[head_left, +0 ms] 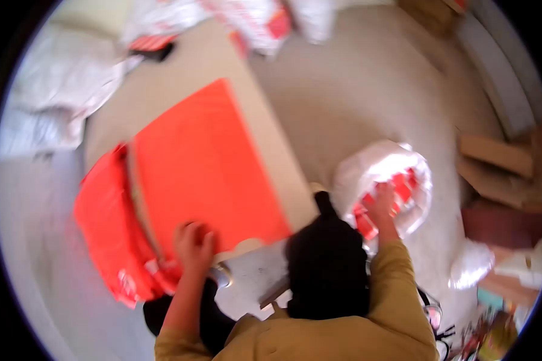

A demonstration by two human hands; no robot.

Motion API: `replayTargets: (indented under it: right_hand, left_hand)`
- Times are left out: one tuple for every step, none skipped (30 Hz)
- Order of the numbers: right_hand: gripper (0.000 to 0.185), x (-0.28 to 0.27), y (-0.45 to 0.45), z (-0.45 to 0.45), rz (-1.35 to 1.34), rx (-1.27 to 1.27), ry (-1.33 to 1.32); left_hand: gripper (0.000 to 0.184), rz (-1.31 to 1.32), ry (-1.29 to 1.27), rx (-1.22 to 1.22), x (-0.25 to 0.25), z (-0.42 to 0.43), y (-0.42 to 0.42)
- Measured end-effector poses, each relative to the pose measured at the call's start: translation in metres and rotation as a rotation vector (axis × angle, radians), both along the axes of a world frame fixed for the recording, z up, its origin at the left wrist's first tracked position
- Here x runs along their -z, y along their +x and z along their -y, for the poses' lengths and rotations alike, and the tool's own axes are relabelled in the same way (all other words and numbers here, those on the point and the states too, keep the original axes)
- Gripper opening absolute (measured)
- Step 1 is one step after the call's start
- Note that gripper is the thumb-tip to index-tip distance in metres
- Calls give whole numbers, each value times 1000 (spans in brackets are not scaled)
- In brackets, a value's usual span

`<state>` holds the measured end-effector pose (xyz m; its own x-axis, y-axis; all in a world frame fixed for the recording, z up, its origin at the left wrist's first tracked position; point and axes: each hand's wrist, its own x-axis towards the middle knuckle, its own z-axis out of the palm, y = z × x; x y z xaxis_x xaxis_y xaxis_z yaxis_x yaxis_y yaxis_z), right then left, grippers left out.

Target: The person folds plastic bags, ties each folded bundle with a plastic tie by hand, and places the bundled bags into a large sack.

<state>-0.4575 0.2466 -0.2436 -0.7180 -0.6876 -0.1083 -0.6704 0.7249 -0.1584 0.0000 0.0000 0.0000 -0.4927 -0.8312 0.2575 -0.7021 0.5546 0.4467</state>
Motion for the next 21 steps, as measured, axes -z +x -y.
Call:
replayTargets:
  right_hand:
    - [83,-5,-5,-4,133,-4,-3]
    - [78,-13,-3,-13,217,10,-81]
    - [73,-24,39,34,167,74,-353]
    - [69,-41,-23,11,-65,89,-296]
    - [65,-38,-23,7,-193,129,-267]
    - [63,-27,-18,-4,-311,114,-354]
    - [60,-25,-29,-5,-460,100,-447]
    - [58,-36,-39,3,-479,51,-489]
    - [56,-54,-45,9,-493,2,-525]
    - [56,-88,-34,29,-420,61,-463]
    - [56,-121,-25,53,-342,-32,-559]
    - [56,-152,-16,78,-260,-125,-653]
    - [55,-186,-4,101,-173,-219,-738]
    - [56,-225,14,127,-47,-320,-762]
    - [56,-250,32,150,2,-430,-680]
    - [56,-271,50,171,46,-537,-592]
    - [56,-293,72,190,86,-641,-501]
    - [56,-318,106,204,92,-764,-397]
    - [56,-339,144,215,96,-883,-288]
    - [55,-355,174,224,144,-993,-159]
    - [54,-365,201,230,191,-1098,-24]
  left_hand:
    - [28,63,-43,-74,-24,-11,22]
    - [27,96,-92,-62,-39,-23,3]
    - [27,41,-105,-85,-53,12,47]
    - [27,-87,-32,-81,-16,3,13]
    - [28,-84,-29,-82,-19,1,19]
    - [29,-74,-19,-67,-26,0,28]
    - [30,-65,-19,-57,-28,0,29]
    - [31,-61,-17,-47,-28,1,29]
    - [32,-53,-11,-36,-30,0,30]
    - [32,-69,19,-17,-32,-1,31]
    - [31,-85,48,2,-34,-1,32]
    - [31,-100,73,24,-38,1,37]
    - [29,-127,154,72,-42,2,44]
    - [28,-161,230,121,-45,4,51]
    - [27,-192,307,171,-50,5,60]
    - [25,-210,280,112,-56,5,70]
    - [24,-227,252,56,-66,4,80]
    - [22,-244,225,2,-75,4,89]
    - [21,-343,209,-117,-84,3,99]
    - [21,-442,193,-236,-93,4,110]
    - [20,-542,176,-355,-97,5,123]
